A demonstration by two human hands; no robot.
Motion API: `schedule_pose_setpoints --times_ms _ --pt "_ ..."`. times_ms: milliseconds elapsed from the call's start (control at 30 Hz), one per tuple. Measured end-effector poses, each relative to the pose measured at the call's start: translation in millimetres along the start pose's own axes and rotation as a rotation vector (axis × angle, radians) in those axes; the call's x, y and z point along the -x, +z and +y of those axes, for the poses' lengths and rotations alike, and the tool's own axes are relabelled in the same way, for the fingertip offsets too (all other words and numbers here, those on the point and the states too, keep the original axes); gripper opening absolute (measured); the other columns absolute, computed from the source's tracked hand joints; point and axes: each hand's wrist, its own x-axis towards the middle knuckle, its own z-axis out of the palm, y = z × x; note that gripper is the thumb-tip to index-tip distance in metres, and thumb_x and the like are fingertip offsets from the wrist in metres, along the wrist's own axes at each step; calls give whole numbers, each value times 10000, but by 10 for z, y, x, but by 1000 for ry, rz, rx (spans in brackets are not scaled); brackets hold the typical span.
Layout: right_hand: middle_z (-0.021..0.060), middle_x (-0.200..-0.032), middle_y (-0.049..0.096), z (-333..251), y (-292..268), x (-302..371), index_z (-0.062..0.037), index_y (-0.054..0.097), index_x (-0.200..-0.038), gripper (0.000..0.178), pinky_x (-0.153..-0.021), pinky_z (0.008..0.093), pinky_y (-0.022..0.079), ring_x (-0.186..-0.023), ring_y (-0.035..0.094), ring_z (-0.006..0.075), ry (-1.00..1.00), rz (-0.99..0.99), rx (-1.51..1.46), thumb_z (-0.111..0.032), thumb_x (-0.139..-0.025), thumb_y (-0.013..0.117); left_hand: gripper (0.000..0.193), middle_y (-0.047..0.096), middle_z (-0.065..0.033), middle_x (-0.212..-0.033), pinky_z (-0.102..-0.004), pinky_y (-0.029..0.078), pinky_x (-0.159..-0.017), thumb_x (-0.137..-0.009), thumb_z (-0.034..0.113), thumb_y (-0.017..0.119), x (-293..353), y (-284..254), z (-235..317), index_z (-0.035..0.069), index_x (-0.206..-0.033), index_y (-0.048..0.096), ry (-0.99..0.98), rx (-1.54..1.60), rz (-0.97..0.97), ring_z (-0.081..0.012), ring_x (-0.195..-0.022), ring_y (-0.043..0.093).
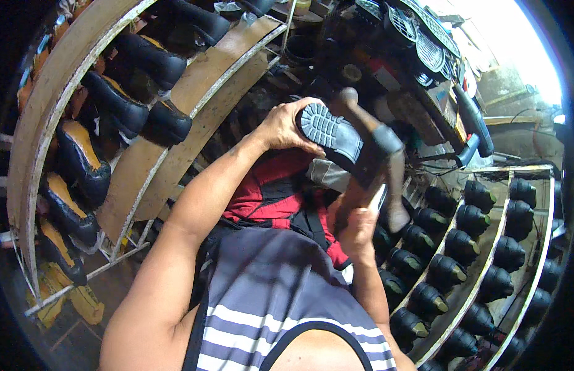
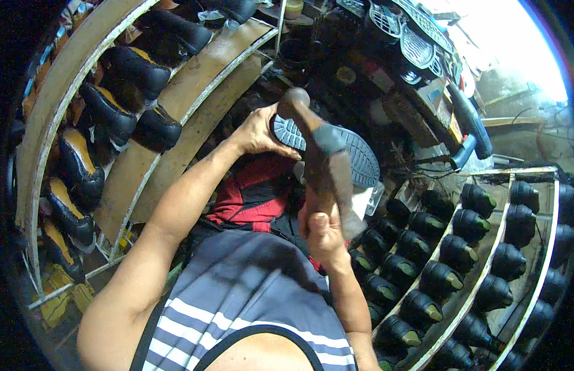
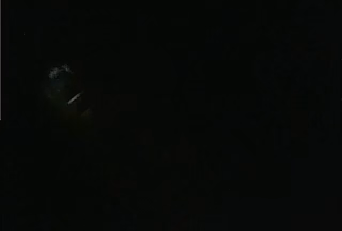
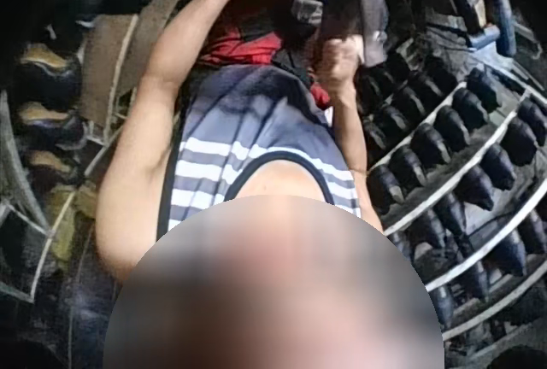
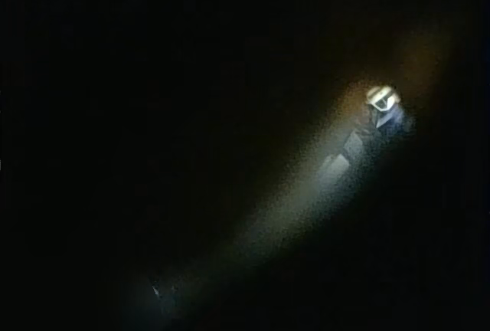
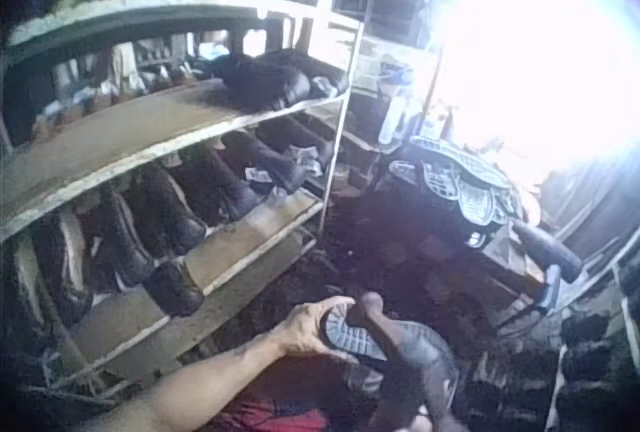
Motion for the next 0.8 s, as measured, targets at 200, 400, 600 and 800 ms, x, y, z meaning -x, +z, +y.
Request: schedule_pose_setpoints --times_ms 200,400,600,800 --pt "45 -630 595 131 -182 310 -48 614 -884 564 -487 317 440 -516 563 145 223 -3 257 -540 -1136 503 990 787 -71 -1209 -356 578 -1032 -540 366 1098 -133 -25 -39 74 -1384 672 -60 58 -89 -153 -1103 730" --pt "56 -612 604 191 -448 504 -30 606 -772 733 -464 341 458 -495 581 159 559 89 215 -649 -1125 435 941 769 -40 -1210 -338 560 -1060 -571 237 1095 -202 -15 -43 56 -1385 658 -45 166 -140 -122 -1115 699" --pt "81 -657 578 154 -558 557 -57 546 -789 665 -480 355 450 -550 562 179 -22 183 -59 -666 -1054 560 951 764 -31 -1208 -326 560 -1042 -575 233 1099 -182 -16 -42 37 -1386 644 -119 124 -145 -105 -1096 685" --pt "25 -606 584 137 -722 570 -46 614 -793 541 -472 312 432 -509 545 111 543 190 307 -471 -1125 577 967 757 -51 -1244 -339 561 -1060 -572 207 1097 -218 -25 -21 1 -1398 637 -131 180 -192 -117 -1139 693"
